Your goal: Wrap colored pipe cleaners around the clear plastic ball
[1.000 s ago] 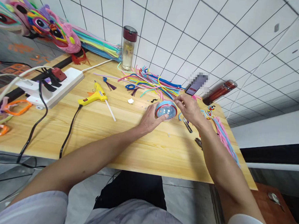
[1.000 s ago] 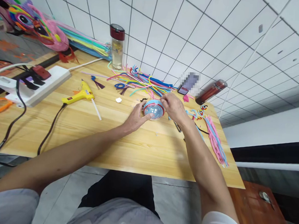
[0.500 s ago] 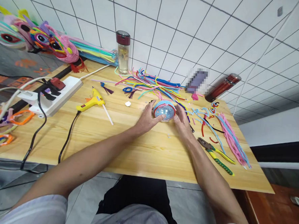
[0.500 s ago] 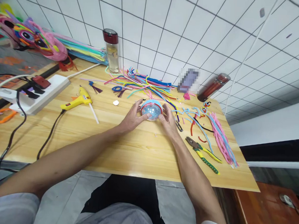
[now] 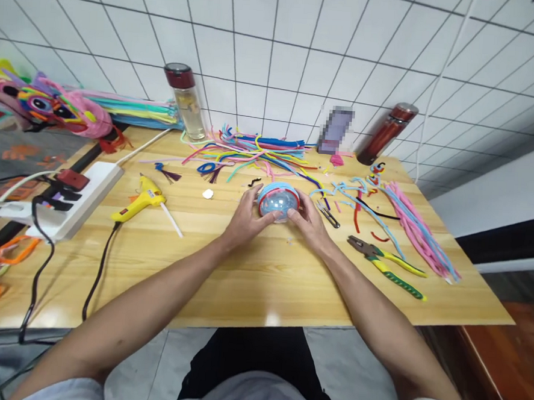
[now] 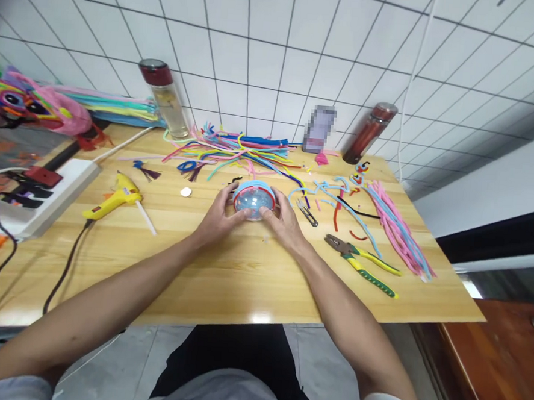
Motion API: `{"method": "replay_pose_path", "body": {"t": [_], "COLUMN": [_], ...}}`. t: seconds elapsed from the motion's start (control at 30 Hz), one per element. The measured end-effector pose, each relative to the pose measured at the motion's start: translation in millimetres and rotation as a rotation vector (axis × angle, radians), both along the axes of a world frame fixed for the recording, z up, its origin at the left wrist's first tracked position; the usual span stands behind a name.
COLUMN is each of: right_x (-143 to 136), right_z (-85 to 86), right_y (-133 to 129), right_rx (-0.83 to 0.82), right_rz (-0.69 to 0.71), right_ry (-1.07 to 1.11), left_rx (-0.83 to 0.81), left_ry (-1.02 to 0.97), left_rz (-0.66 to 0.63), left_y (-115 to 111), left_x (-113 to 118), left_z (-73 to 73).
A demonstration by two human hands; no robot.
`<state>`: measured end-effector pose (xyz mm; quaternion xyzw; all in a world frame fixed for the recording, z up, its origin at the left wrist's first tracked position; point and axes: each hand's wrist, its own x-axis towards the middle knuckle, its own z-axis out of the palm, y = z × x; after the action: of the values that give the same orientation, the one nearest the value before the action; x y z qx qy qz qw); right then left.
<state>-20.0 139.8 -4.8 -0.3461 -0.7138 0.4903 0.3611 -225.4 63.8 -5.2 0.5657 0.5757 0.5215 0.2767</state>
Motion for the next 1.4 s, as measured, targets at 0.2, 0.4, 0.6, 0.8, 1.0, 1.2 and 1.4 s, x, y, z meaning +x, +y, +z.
{"method": "replay_pose_path", "body": {"t": [0.2, 0.4, 0.6, 0.8, 1.0, 1.2, 1.4], "right_x": [-1.3, -2.3, -1.7, -0.8, 0.5, 0.2, -1.3], "right_z": [8.4, 7.9, 13.8, 14.6, 8.3, -0.3, -1.2], "right_y": [-3.0, -2.5, -3.4, -5.2, 0.4, 4.9, 4.2], "right_rx": [0.003, 0.002, 0.003, 0.009, 0.021, 0.001, -0.009], "right_rz": [0.001, -0.001, 0.007, -0.019, -0.1, -0.134, -0.129], "right_ry": [0.017, 0.034, 0.03, 0.016, 0.067, 0.091, 0.103], "left_rx": [-0.021, -0.036, -0.015, 0.005, 0.013, -0.009, -0.019], "left_ry": [0.008, 0.029, 0.026, 0.051, 0.049, 0.031, 0.009], "left_rz": [-0.035, -0.025, -0.048, -0.025, -0.017, -0.012, 0.0], "left_y": [-0.6, 1.3, 2.9, 0.8, 0.9, 1.1, -0.4], "left_x": [2.3, 2.1, 0.0, 0.2, -0.5, -0.9, 1.2], "left_z": [3.6, -2.5, -11.6, -10.9, -10.3, -8.7, -5.1]}}
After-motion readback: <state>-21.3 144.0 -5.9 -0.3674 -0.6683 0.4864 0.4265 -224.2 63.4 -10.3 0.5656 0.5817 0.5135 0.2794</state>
